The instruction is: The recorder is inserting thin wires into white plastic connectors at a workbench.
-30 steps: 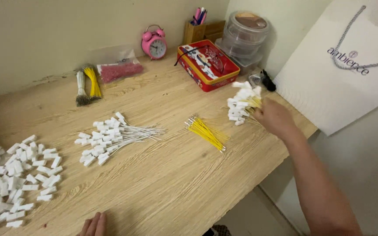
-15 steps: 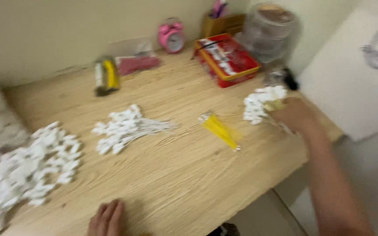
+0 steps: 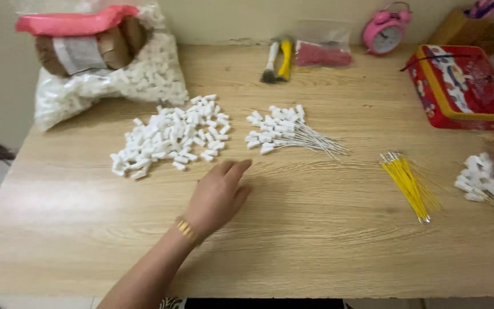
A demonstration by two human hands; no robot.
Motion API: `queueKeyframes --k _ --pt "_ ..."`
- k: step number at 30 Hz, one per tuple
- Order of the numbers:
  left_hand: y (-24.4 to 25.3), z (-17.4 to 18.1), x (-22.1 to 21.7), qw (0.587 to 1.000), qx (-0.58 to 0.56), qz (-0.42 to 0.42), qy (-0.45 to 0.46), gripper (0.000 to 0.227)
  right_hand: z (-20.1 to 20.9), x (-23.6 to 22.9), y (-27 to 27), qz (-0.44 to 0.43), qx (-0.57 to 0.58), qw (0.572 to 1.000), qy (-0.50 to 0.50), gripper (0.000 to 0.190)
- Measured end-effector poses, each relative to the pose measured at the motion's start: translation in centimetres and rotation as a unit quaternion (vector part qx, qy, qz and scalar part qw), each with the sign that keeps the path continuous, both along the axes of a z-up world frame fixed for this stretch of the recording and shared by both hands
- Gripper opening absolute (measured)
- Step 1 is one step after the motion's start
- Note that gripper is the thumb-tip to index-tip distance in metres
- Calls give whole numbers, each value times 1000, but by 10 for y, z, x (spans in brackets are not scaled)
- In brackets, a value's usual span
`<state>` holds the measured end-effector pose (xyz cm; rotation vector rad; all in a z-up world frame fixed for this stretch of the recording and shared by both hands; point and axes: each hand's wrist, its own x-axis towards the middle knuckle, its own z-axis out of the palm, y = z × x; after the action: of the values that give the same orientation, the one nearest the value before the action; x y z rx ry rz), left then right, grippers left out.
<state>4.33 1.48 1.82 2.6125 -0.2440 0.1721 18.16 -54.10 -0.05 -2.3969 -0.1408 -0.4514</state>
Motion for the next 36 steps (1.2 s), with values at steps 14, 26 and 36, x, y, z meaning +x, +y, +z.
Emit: queueKeyframes --k 14,26,36 --pt "-29 -89 103 967 139 94 -191 22 22 -54 301 239 265 920 165 11" --pt "-17 -53 59 967 -243 56 50 29 8 -50 319 199 281 921 184 17" --pt "-24 -28 38 755 -634 82 146 29 10 -61 328 212 35 976 -46 12"
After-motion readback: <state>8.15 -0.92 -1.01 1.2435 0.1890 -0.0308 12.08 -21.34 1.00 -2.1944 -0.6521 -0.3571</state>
